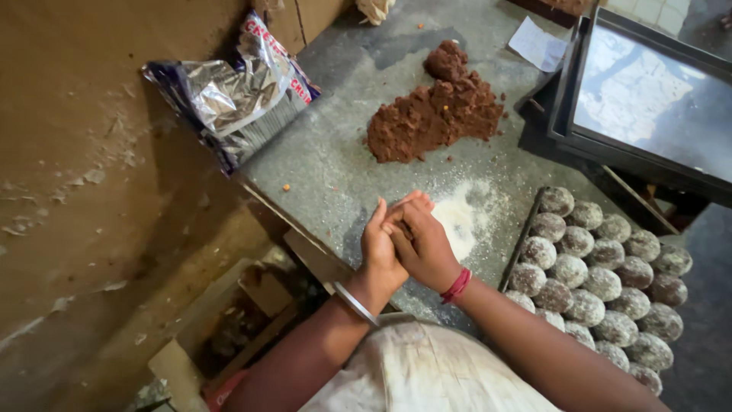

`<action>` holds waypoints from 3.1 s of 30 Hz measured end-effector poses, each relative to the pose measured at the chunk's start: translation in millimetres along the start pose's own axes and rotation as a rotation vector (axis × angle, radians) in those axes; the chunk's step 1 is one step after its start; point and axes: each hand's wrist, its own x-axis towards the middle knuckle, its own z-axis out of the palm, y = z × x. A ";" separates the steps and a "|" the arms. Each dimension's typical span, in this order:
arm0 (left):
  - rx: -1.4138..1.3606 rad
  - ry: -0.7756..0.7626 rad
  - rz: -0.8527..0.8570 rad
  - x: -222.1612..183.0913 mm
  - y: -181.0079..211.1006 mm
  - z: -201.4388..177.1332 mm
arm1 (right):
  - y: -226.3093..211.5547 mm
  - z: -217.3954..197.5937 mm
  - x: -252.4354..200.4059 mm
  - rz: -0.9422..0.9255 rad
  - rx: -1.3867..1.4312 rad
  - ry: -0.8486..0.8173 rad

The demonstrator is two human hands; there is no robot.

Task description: The person rolls small balls of dough by hand, coats them in white powder, and places them onto a metal tray.

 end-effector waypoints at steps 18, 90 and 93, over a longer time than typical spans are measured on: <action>-0.135 0.100 -0.086 -21.2 28.9 -9.4 | 263.5 -98.6 81.6 0.073 -0.631 0.426; 0.235 0.343 0.142 -2.1 17.4 -23.6 | 21.9 43.4 -11.3 0.275 0.589 0.268; 0.533 0.201 0.417 -32.6 72.0 -14.0 | 32.1 55.6 10.0 0.248 0.783 0.247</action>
